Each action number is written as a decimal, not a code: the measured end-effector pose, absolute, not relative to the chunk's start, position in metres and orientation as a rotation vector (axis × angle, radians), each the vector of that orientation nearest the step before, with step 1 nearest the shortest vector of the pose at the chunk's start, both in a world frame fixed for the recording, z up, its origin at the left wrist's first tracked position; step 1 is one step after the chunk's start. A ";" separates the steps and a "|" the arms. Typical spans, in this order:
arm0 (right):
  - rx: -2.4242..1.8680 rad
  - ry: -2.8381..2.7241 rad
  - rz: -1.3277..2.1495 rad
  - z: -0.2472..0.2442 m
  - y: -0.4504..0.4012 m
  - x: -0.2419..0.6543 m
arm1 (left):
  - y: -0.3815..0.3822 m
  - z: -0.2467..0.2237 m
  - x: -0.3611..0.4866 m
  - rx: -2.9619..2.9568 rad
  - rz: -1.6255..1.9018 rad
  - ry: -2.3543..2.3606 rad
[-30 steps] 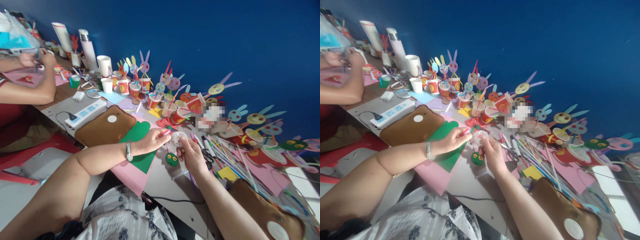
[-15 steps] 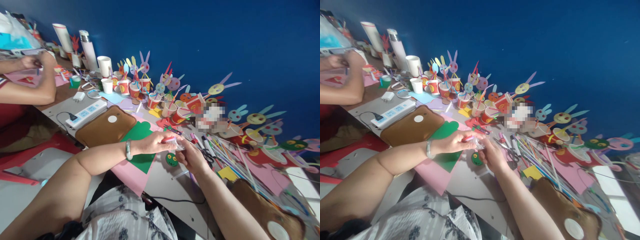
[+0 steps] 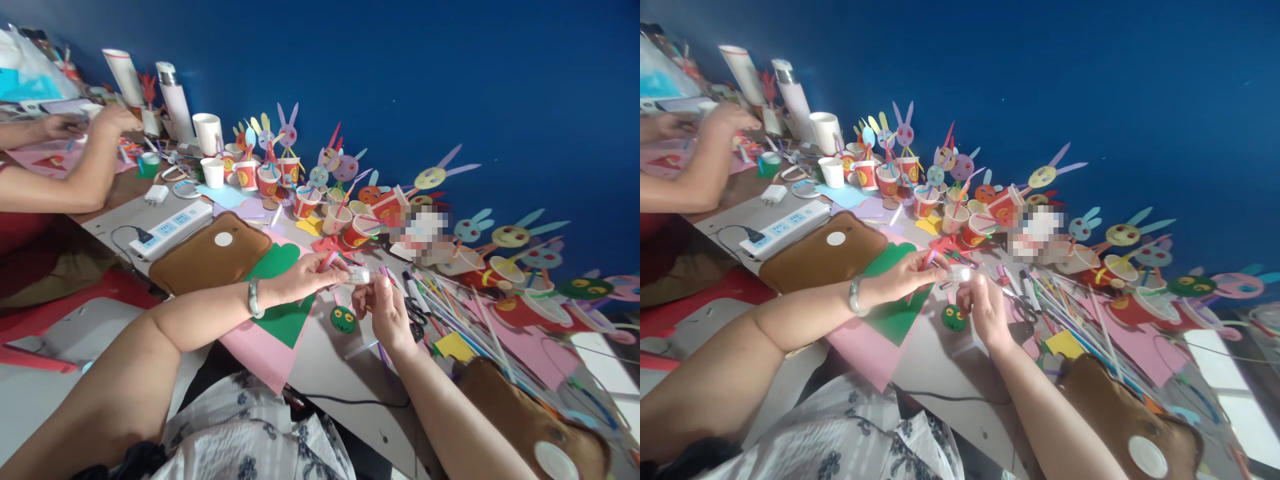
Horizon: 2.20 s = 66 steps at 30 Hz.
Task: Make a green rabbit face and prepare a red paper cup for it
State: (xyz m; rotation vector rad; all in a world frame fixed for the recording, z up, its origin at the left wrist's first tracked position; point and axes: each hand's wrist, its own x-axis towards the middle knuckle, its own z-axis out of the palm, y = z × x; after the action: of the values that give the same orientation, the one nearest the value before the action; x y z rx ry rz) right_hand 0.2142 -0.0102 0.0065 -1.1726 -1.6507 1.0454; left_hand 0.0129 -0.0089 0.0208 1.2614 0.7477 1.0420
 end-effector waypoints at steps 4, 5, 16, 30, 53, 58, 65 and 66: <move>-1.071 -1.654 0.904 0.008 -0.015 0.211 | -0.006 0.018 0.011 1.245 1.045 0.732; -1.082 -1.648 0.854 0.008 -0.016 0.210 | -0.006 0.017 0.011 1.258 1.045 0.739; -1.228 -1.755 0.715 0.002 -0.008 0.219 | -0.003 0.009 0.007 1.281 0.935 0.686; -0.840 -2.150 0.006 0.000 -0.008 0.221 | -0.009 0.011 0.011 1.548 0.999 0.794; -1.034 -2.016 0.376 0.001 -0.011 0.216 | -0.010 0.008 0.009 1.403 0.893 0.827; -1.093 -2.012 0.418 0.004 -0.012 0.216 | -0.010 0.006 0.009 1.399 0.889 0.833; -1.122 -1.934 0.532 0.005 -0.010 0.217 | -0.011 0.017 0.008 1.390 0.959 0.751; -1.123 -1.933 0.537 0.005 -0.009 0.217 | -0.011 0.018 0.008 1.387 0.961 0.716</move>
State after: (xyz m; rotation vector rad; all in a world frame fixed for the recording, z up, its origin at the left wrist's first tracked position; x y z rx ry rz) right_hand 0.2168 -0.0093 0.0049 -1.1233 -1.9334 0.5370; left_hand 0.0083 -0.0106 0.0178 1.3866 0.7164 0.9609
